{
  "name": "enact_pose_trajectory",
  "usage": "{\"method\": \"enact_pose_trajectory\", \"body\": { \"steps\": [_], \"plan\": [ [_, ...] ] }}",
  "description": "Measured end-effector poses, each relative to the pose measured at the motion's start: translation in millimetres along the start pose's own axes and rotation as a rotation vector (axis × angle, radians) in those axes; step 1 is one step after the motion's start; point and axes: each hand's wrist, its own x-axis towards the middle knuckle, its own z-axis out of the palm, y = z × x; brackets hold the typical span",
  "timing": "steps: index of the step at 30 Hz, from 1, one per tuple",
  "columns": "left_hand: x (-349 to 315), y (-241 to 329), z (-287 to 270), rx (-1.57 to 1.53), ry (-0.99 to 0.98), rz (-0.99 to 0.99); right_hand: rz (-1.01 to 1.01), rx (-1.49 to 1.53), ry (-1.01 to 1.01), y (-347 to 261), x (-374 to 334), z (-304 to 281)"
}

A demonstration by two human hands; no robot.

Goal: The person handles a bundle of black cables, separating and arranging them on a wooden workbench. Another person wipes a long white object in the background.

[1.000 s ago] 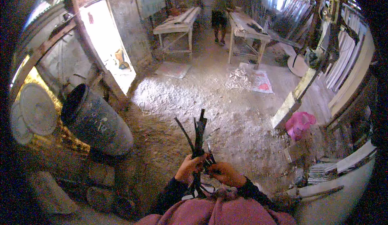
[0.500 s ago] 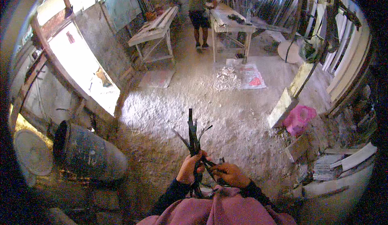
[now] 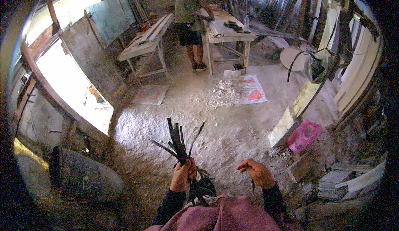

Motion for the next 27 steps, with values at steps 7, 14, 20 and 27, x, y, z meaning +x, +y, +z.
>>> {"method": "enact_pose_trajectory", "body": {
  "steps": [7,14,20,27],
  "plan": [
    [84,-5,22,0.218,-0.298,-0.025,-0.050,0.466,-0.664,-12,74,-11],
    [192,19,45,0.047,-0.588,-0.056,0.006,0.402,-0.688,-49,187,-34],
    [275,65,41,0.333,-0.450,0.001,0.020,0.516,-0.635,-66,277,-47],
    [358,104,37,0.527,-0.435,-0.085,-0.016,0.618,-0.545,-69,354,-63]
  ]
}}
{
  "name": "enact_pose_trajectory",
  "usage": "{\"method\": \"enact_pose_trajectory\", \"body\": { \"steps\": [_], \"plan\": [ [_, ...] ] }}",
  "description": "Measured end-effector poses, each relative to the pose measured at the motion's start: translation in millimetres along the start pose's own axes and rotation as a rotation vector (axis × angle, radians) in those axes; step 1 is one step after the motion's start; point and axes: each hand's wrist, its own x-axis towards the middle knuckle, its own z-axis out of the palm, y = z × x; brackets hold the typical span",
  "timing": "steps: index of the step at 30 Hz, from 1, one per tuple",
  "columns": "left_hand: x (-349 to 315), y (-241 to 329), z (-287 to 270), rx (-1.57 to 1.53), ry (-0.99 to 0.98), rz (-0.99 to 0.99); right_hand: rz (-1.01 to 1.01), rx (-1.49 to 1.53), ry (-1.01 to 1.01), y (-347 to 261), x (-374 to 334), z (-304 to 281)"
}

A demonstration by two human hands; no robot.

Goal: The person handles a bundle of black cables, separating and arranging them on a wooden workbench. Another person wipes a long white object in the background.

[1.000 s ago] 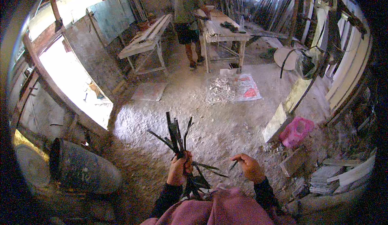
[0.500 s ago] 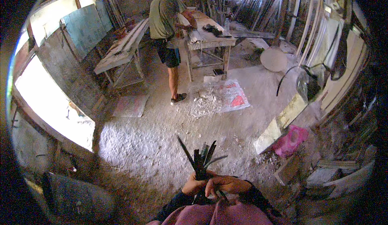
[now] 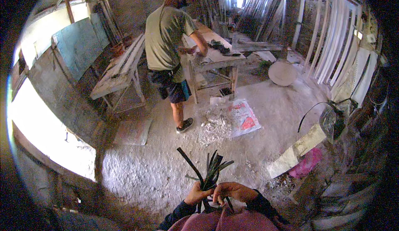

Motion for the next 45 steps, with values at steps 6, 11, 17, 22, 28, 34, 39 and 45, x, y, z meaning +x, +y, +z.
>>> {"method": "enact_pose_trajectory", "body": {
  "steps": [6,11,17,22,28,34,39,45],
  "plan": [
    [51,20,-15,0.109,-0.065,-0.042,-0.010,-0.006,0.257,-16,6,-28],
    [105,28,-17,-0.039,-0.017,-0.004,0.002,-0.117,0.580,-36,-2,-65],
    [184,39,-17,-0.121,0.137,0.070,0.080,-0.198,0.568,-65,-7,-157],
    [272,57,-2,-0.146,0.243,0.141,0.252,-0.234,0.450,-111,4,-258],
    [369,81,17,-0.186,0.364,0.126,0.044,-0.235,0.322,-191,12,-347],
    [450,64,41,-0.068,0.140,0.133,-0.109,-0.138,0.450,-226,-28,-399],
    [549,42,67,0.439,-0.049,-0.058,-0.274,0.035,0.763,-218,-65,-436],
    [675,52,129,0.230,-0.319,-0.149,-0.304,0.084,0.991,-228,-87,-492]
  ]
}}
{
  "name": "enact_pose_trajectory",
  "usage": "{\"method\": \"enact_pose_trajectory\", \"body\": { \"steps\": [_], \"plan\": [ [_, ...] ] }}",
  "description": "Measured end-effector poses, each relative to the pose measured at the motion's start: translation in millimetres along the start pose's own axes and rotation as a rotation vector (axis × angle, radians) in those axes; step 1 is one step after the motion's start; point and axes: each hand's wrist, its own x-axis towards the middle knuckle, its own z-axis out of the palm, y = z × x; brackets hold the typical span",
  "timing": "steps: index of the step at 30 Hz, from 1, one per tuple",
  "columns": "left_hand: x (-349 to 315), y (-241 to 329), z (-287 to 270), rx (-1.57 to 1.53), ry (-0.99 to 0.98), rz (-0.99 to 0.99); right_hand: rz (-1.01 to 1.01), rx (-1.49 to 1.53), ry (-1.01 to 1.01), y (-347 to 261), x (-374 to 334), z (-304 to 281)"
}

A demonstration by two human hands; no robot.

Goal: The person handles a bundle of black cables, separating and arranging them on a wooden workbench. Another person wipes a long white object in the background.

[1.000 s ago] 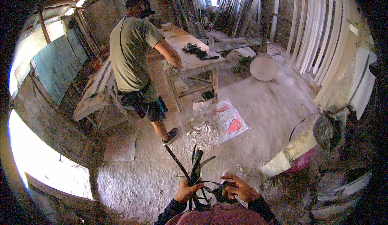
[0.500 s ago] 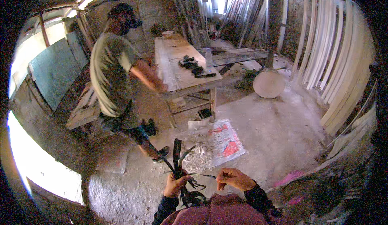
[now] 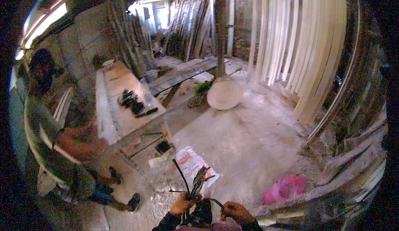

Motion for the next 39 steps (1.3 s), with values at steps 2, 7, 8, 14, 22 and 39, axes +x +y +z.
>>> {"method": "enact_pose_trajectory", "body": {
  "steps": [2,7,8,14,22,39],
  "plan": [
    [43,22,9,0.172,-0.023,-0.024,-0.053,0.029,0.067,-12,24,-13],
    [153,74,12,-0.052,-0.115,0.089,-0.123,0.047,0.145,-61,103,-55],
    [177,85,5,-0.098,-0.119,0.137,-0.095,-0.049,0.216,-75,122,-67],
    [303,125,-61,0.120,-0.009,0.261,-0.232,-0.128,0.290,-134,240,-119],
    [377,149,-108,0.273,0.042,0.110,-0.087,0.296,0.237,-166,366,-179],
    [608,257,-172,-0.231,0.458,0.044,-0.127,0.142,-0.269,-362,782,-246]
  ]
}}
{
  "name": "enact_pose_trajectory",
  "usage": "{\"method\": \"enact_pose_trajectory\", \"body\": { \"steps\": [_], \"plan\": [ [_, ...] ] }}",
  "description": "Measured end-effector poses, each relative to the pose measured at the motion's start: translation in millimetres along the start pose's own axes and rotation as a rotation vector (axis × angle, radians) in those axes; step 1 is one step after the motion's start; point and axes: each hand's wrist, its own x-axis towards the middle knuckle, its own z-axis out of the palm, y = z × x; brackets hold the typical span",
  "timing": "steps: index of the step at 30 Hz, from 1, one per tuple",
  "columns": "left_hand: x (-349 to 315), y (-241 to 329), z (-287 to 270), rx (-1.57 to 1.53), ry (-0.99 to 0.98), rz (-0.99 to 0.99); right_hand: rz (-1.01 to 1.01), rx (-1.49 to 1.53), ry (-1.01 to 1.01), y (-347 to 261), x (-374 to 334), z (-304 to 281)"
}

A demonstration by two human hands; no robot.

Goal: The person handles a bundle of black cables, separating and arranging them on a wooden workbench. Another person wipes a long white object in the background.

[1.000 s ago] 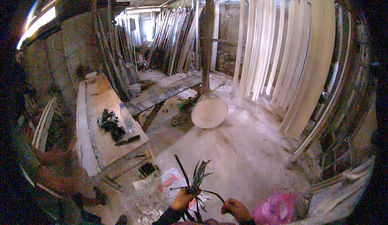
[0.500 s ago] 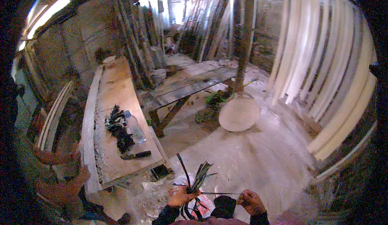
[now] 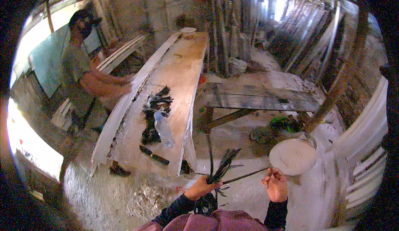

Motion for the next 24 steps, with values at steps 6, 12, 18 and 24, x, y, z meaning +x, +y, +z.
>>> {"method": "enact_pose_trajectory", "body": {
  "steps": [6,12,18,24],
  "plan": [
    [69,3,-12,-0.210,0.197,-0.038,0.243,0.127,-0.098,9,89,-10],
    [176,13,-59,-0.125,0.366,0.104,0.337,0.159,0.009,13,190,-29],
    [297,85,-109,-0.286,0.484,0.044,0.327,0.025,-0.208,-13,316,-7],
    [383,153,-176,-0.300,0.552,0.141,0.258,0.084,0.070,5,438,-8]
  ]
}}
